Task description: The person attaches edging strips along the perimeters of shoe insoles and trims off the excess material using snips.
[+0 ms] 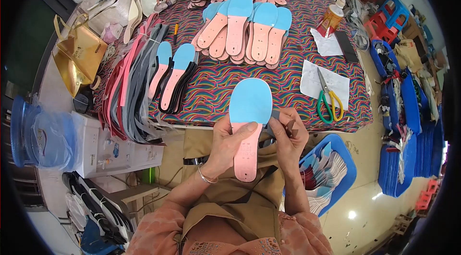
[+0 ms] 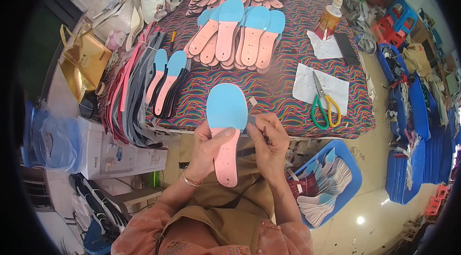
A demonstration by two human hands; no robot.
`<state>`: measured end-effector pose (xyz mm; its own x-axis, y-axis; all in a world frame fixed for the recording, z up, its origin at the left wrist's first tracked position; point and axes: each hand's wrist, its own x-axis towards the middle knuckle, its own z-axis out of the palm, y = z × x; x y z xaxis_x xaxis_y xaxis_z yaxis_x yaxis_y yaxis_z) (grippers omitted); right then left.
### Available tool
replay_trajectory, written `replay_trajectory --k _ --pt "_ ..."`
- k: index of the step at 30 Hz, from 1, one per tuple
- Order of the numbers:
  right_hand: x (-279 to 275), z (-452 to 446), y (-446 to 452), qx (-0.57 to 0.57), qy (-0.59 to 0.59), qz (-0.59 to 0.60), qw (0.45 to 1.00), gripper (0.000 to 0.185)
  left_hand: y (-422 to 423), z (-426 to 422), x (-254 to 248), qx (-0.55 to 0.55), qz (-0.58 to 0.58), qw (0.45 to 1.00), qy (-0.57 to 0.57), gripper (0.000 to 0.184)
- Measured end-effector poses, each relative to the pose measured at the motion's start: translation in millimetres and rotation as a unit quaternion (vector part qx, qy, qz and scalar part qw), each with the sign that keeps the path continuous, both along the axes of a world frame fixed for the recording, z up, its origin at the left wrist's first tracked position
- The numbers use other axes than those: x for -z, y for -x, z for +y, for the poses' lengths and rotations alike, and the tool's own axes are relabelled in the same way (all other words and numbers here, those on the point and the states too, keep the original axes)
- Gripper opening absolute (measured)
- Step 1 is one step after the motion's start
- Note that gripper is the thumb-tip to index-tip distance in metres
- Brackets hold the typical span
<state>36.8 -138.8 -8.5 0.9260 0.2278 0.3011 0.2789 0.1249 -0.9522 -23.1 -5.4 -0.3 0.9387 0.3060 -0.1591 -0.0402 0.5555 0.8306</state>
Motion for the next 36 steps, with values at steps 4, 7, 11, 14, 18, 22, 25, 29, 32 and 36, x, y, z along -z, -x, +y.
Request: replay_trajectory --k 4,7,11,14,18,22,25,29,32,36 --pt "-3.2 0.1 0.0 -0.006 0.004 -0.031 1.000 0.016 -0.9 1.0 1.0 0.005 -0.005 1.000 -0.029 0.021" --pt "-6.3 -7.2 1.6 -0.064 -0.116 0.128 0.983 0.013 -2.6 2.3 1.2 0.010 -0.007 0.999 -0.031 0.021" --pt "-12.3 -24.0 -14.9 -0.159 -0.207 0.294 0.920 0.009 -2.9 -1.9 -5.7 0.043 -0.012 0.999 -0.025 0.022" --pt "-19.2 -18.6 -14.2 -0.107 -0.076 0.152 0.980 0.006 -3.1 -3.8 -9.6 0.053 -0.022 0.998 -0.032 0.021" --pt "-15.0 -11.3 -11.7 -0.049 -0.022 0.061 0.997 0.006 -9.3 -5.5 -8.3 0.060 -0.001 0.998 -0.029 0.018" --pt "-27.6 -7.1 -2.4 -0.011 0.006 0.099 0.995 0.012 -22.4 -1.9 -7.2 0.025 -0.014 0.999 -0.031 0.015" --pt "-9.4 -16.3 10.7 -0.021 0.071 0.088 0.993 0.018 -23.7 -0.6 -22.4 0.021 -0.021 1.000 0.002 0.015" --pt "-0.2 -17.7 24.7 -0.031 0.164 0.012 0.986 0.016 -23.6 -2.5 -17.4 0.038 -0.026 0.999 0.013 0.016" --pt "6.6 -14.2 34.2 -0.025 0.161 0.024 0.986 0.010 -25.9 -4.6 -20.9 0.063 -0.057 0.996 0.041 0.022" --pt "7.2 -15.0 36.1 -0.046 0.107 0.041 0.992 0.010 -25.3 -0.6 -23.3 0.075 -0.067 0.995 0.000 0.017"
